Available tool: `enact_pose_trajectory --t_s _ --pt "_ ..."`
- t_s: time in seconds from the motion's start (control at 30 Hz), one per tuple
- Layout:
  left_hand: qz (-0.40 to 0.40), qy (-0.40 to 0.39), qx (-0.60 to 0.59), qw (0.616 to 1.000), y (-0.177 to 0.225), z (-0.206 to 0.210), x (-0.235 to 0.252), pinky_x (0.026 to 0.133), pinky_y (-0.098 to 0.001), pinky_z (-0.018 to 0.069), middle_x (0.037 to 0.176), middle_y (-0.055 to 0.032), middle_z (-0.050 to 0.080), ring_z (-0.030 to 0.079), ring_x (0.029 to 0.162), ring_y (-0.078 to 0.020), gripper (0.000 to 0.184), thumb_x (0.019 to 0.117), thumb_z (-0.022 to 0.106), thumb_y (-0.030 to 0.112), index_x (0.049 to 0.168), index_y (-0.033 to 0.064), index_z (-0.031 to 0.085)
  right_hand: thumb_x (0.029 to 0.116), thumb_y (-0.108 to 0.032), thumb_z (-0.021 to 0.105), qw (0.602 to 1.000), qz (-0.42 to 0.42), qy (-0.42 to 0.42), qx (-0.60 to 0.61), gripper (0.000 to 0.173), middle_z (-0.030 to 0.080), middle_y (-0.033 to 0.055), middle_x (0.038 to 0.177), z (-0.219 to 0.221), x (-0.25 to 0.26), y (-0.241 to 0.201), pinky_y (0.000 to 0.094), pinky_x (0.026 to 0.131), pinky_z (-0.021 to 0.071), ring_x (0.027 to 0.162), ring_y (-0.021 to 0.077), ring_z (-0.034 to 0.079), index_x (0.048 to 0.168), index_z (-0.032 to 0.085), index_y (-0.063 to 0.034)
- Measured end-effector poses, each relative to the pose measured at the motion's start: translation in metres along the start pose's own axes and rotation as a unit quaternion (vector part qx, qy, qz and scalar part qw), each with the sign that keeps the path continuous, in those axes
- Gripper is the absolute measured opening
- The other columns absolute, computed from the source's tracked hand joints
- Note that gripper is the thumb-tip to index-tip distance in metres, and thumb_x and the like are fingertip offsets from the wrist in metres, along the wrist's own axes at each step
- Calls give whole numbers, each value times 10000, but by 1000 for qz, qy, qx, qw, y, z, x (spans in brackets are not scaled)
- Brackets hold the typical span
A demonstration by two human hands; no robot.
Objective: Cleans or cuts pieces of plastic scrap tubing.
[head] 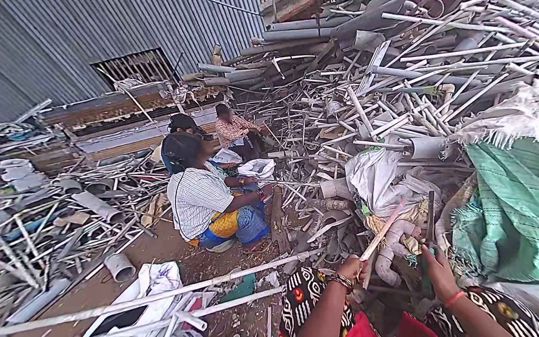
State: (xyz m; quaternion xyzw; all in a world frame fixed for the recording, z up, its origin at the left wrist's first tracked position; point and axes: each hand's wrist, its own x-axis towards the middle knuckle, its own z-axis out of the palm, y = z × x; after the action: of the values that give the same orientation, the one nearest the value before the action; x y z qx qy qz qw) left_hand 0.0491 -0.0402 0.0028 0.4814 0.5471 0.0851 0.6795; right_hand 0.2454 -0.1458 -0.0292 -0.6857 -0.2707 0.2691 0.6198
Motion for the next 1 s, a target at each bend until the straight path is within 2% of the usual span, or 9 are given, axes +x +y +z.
enact_pose_trajectory --t_s 0.13,0.17,0.23,0.3,0.37,0.5,0.77,0.9,1.0 --pt "9 16 67 998 -6 -2 6 565 -243 435 805 -26 498 461 587 -90 253 1091 526 152 1277 -19 530 1105 -192 477 994 65 -4 -91 472 568 399 1322 0 -9 76 614 1060 422 1220 482 589 1447 436 131" --pt "20 33 121 992 -10 0 10 597 -262 448 827 -46 521 480 618 -105 272 1087 546 176 1257 -36 551 1117 -205 458 990 119 -9 -72 468 570 361 1341 4 -10 82 570 1050 444 1210 423 600 1462 436 110" --pt "20 68 245 967 -11 3 13 790 -376 520 1008 -156 631 611 829 -213 350 1087 546 239 1271 -56 585 1142 -278 379 980 197 -13 -15 443 589 194 1062 15 -6 76 411 732 521 818 226 599 1448 436 36" --pt "8 76 318 945 -5 2 15 1019 -520 505 1257 -280 648 665 1137 -365 429 1106 491 274 1338 -78 572 1145 -276 369 982 182 -44 -22 454 594 174 996 18 4 68 384 666 530 729 210 598 1483 406 26" --pt "0 59 322 945 -11 3 24 942 -479 524 1197 -258 639 663 1021 -329 451 1128 443 294 1385 -70 514 1131 -219 407 975 112 -128 -140 491 613 335 1257 9 9 69 517 992 496 1082 388 655 1505 387 98" --pt "-30 19 240 970 -17 7 29 672 -309 483 876 -82 507 501 665 -153 397 1137 429 289 1339 -50 465 1130 -319 393 863 25 -298 -406 506 660 304 1224 14 -3 50 619 981 494 1135 477 663 1512 402 12" --pt "-55 13 224 973 -19 26 33 623 -271 475 858 -64 521 503 622 -114 311 1119 470 184 1307 -62 504 1133 -272 367 732 -56 -411 -541 478 590 278 1381 41 -30 20 588 906 538 1124 463 673 1536 394 -17" --pt "-41 23 369 928 -18 33 26 950 -489 524 1221 -257 620 656 1050 -339 426 1127 433 231 1446 -50 440 1090 -135 443 714 -17 -395 -578 478 591 302 1335 45 -9 19 602 889 545 1124 485 663 1552 360 -46" --pt "-52 16 442 895 -17 45 20 1116 -540 452 1400 -305 570 581 1321 -404 509 1121 449 237 1523 -61 354 1073 -146 478 727 37 -332 -600 458 623 285 1283 40 38 30 605 886 549 1140 470 667 1508 370 -55"
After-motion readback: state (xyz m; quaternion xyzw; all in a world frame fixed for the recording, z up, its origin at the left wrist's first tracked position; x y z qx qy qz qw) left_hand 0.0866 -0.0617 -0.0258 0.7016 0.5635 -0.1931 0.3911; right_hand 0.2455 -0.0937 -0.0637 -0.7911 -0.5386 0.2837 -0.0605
